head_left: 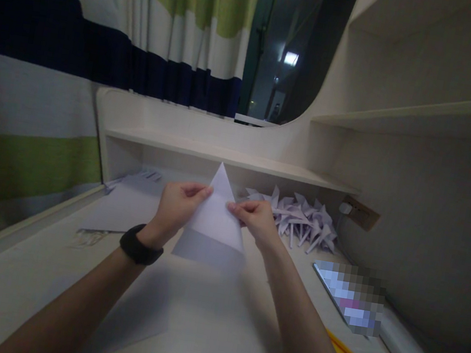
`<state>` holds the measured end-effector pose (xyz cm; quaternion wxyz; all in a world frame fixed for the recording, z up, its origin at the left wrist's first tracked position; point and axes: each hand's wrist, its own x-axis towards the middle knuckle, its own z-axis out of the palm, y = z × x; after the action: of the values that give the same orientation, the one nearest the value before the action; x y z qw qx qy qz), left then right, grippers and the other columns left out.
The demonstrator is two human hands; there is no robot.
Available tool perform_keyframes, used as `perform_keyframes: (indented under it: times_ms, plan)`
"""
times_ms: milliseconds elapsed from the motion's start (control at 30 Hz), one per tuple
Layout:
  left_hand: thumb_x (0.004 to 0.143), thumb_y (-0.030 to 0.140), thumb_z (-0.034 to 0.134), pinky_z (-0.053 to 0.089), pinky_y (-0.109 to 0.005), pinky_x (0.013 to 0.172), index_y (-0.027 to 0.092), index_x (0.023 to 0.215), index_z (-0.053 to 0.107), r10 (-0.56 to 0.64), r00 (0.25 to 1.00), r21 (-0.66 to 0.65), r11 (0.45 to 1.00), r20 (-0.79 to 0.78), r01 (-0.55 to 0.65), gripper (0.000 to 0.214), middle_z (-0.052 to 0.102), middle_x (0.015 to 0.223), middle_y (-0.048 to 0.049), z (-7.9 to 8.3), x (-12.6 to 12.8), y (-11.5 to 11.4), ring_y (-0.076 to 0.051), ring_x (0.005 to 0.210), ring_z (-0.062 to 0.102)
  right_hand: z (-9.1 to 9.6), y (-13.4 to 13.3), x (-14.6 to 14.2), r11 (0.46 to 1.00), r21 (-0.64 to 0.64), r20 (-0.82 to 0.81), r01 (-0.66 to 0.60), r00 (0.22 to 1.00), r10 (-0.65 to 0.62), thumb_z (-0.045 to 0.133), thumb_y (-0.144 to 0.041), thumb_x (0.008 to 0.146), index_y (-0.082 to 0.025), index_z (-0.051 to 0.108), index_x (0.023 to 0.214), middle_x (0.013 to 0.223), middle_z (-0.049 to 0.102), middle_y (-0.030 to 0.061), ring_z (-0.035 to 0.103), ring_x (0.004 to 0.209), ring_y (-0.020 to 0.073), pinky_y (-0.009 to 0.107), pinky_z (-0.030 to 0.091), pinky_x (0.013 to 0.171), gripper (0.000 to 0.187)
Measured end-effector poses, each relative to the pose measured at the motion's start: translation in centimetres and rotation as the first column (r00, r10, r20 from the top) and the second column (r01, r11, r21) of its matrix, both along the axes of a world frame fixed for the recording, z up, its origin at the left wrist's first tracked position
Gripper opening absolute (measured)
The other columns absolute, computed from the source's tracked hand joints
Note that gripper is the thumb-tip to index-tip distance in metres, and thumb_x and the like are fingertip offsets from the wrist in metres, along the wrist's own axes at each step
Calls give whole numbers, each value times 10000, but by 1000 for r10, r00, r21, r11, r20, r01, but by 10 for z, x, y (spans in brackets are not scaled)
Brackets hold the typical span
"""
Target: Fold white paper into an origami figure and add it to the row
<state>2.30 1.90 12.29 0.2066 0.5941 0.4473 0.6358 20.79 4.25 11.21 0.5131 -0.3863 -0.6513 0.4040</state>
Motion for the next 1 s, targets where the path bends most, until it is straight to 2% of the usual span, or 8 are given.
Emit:
perform_keyframes:
  times_ms: [100, 200, 367, 500, 667, 800, 1000]
  plan:
    - [722, 375, 718, 495, -250, 572, 136, 793, 758, 12, 1000, 8, 1000, 13, -12, 252, 753, 777, -74, 0, -1, 1, -204, 680, 679, 1, -1, 0, 998, -34, -4, -52, 999, 52, 799, -562, 541, -101, 709, 622, 559, 659, 51, 566, 473, 126, 237, 470, 466, 477]
    - [729, 371, 714, 498, -252, 583, 137, 798, 761, 20, 1000, 22, 1000, 8, -20, 248, 755, 788, -74, 2, -2, -1, -208, 695, 682, 2, -1, 0, 999, -29, 9, -43, 999, 44, 802, -568, 529, -104, 695, 585, 525, 637, 38, 545, 453, 116, 224, 447, 439, 479]
    - [709, 346, 733, 501, -254, 604, 152, 786, 768, 96, 995, 37, 995, 26, -97, 212, 754, 779, -63, 6, -3, -3, -208, 706, 682, 1, -1, 1, 995, -23, 43, -100, 994, 101, 804, -557, 542, -103, 705, 611, 533, 641, 34, 555, 467, 115, 226, 466, 463, 470]
    - [709, 349, 735, 509, -260, 610, 154, 806, 769, 61, 996, 26, 998, 58, -63, 220, 755, 797, -67, 5, -5, -2, -203, 703, 681, 1, -1, 3, 990, -80, 44, -120, 991, 124, 817, -544, 532, -97, 706, 619, 553, 658, 48, 572, 475, 119, 222, 469, 461, 468]
    - [708, 339, 731, 498, -258, 603, 149, 800, 770, 85, 995, 7, 996, 48, -85, 215, 751, 780, -67, 4, -6, 0, -198, 688, 670, -1, 0, 6, 974, -122, 61, -192, 978, 200, 823, -520, 550, -94, 717, 653, 597, 677, 56, 597, 504, 119, 233, 508, 506, 451]
    - [673, 341, 748, 474, -252, 553, 123, 770, 763, 57, 993, -44, 998, 102, -53, 239, 740, 739, -76, 7, -6, -3, -188, 633, 642, 0, 0, 8, 970, -119, 105, -213, 969, 225, 819, -526, 557, -96, 707, 630, 571, 659, 43, 587, 491, 114, 234, 509, 501, 450]
    - [618, 353, 780, 403, -226, 483, 97, 740, 744, -37, 975, -151, 986, 220, 72, 286, 690, 633, -51, 11, -11, -4, -127, 516, 547, 1, -1, 7, 979, -98, 169, -180, 966, 195, 795, -540, 586, -96, 721, 650, 571, 660, 47, 593, 493, 122, 245, 517, 506, 454]
